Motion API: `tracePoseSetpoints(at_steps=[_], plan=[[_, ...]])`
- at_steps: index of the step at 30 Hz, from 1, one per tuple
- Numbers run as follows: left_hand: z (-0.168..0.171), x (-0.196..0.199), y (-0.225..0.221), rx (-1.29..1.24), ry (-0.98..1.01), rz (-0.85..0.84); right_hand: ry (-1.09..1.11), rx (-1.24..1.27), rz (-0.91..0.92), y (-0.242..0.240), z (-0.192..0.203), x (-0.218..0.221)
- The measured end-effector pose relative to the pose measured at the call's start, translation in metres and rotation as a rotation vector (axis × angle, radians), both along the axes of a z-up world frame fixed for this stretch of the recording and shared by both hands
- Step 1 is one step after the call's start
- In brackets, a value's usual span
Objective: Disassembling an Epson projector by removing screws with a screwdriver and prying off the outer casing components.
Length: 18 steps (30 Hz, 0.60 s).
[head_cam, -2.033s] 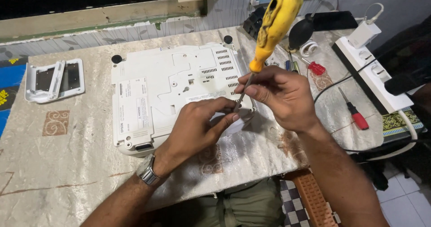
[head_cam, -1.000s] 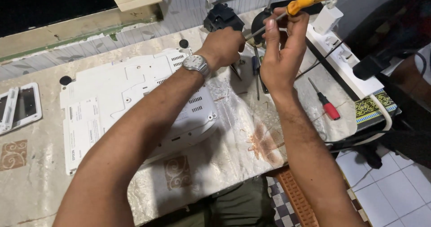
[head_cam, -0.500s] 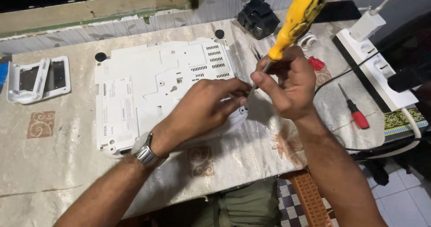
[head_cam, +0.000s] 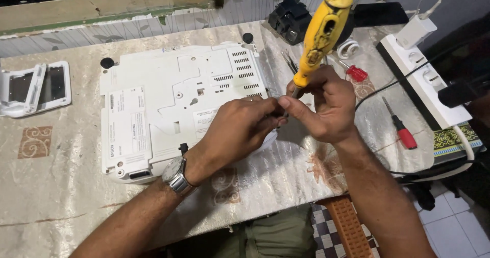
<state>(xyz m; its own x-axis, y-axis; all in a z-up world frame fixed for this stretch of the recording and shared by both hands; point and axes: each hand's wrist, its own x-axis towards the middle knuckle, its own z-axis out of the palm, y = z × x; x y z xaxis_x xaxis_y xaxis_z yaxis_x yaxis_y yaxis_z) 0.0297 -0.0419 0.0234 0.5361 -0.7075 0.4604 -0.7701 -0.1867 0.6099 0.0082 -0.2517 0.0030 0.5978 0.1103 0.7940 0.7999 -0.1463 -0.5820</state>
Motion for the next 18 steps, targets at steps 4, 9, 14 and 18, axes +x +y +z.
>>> tracePoseSetpoints(at_steps=[4, 9, 14, 18], plan=[[-0.008, 0.003, -0.002, -0.011, -0.025, -0.021, -0.017, -0.002, -0.004, 0.002, 0.002, 0.000], [-0.020, 0.005, -0.001, -0.012, -0.083, -0.024, 0.036, -0.010, -0.016, 0.001, -0.002, 0.003], [-0.021, 0.004, -0.003, -0.058, -0.116, -0.052, 0.065, 0.063, 0.002, 0.005, -0.004, 0.005], [-0.027, 0.006, -0.002, -0.051, -0.138, -0.042, 0.052, 0.130, -0.001, 0.011, -0.003, 0.006]])
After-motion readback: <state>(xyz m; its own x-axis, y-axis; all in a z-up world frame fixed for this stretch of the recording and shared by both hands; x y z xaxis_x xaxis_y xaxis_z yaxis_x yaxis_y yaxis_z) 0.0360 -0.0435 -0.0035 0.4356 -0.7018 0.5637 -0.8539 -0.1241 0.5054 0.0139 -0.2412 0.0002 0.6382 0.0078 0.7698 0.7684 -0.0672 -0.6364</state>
